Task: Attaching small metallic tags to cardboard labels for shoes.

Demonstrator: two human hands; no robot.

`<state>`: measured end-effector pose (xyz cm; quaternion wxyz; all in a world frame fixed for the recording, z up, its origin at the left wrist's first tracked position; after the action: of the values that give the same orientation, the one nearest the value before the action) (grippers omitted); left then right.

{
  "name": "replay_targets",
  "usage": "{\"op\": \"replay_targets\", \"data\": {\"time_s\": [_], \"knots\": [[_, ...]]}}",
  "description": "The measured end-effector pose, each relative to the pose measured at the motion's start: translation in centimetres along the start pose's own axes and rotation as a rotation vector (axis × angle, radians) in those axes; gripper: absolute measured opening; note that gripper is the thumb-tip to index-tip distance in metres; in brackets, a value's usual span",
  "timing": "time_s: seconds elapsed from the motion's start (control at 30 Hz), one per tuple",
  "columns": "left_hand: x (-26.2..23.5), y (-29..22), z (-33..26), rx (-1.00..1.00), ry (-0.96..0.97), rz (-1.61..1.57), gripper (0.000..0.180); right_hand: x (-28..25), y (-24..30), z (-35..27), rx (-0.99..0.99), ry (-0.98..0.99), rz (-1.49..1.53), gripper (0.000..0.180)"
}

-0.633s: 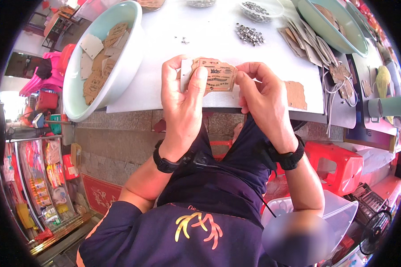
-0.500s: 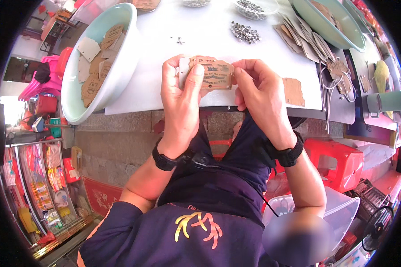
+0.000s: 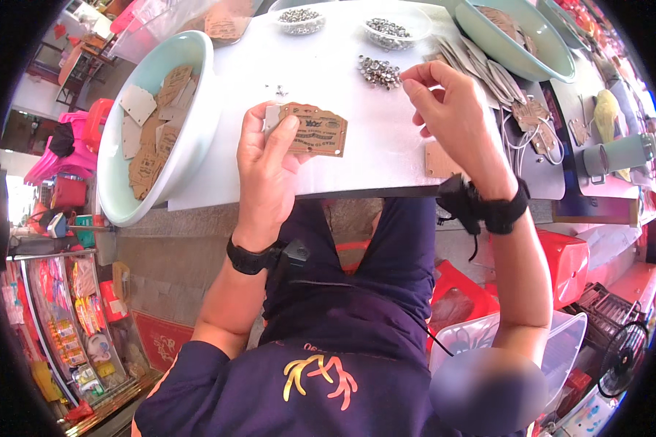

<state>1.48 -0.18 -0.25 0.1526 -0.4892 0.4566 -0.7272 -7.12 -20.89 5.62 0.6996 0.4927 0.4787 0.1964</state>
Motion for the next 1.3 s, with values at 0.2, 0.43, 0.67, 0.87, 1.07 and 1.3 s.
{"op": "replay_targets", "data": {"time_s": [0.2,0.43,0.67,0.87,1.07,1.3], "knots": [[-0.2,-0.2,0.2,-0.034,0.016,-0.11,0.025,-1.1,-1.0,3.0,-0.132,0.074,-0.338,0.018],[-0.4,-0.4,0.4,-0.067,0.043,-0.117,0.025,1.1,0.1,4.1,-0.453,0.14,-0.52,0.011],[-1.0,0.1,0.4,-0.047,0.057,-0.075,0.028,2.7,-0.1,5.3,-0.528,0.133,-0.754,0.015],[-1.0,0.2,0.4,-0.039,0.081,-0.066,0.028,3.1,-0.1,5.3,-0.478,0.13,-0.795,0.015],[-0.9,0.2,0.2,-0.036,0.074,-0.065,0.028,2.6,-0.3,5.1,-0.63,0.166,-0.681,0.014],[-0.3,0.1,0.2,0.034,0.068,0.101,0.022,2.8,2.0,2.4,-0.049,0.466,-0.06,0.009]]}}
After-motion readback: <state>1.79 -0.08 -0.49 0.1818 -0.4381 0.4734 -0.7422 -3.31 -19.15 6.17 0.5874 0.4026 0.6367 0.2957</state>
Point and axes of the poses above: each hand's wrist, its own z-axis towards the middle knuckle, its own x-axis out of the palm, y = z × x, the point moved 2 cm from there along z, towards the middle knuckle, and after that the axes turned 1 degree about x, right-handed, at the moved point
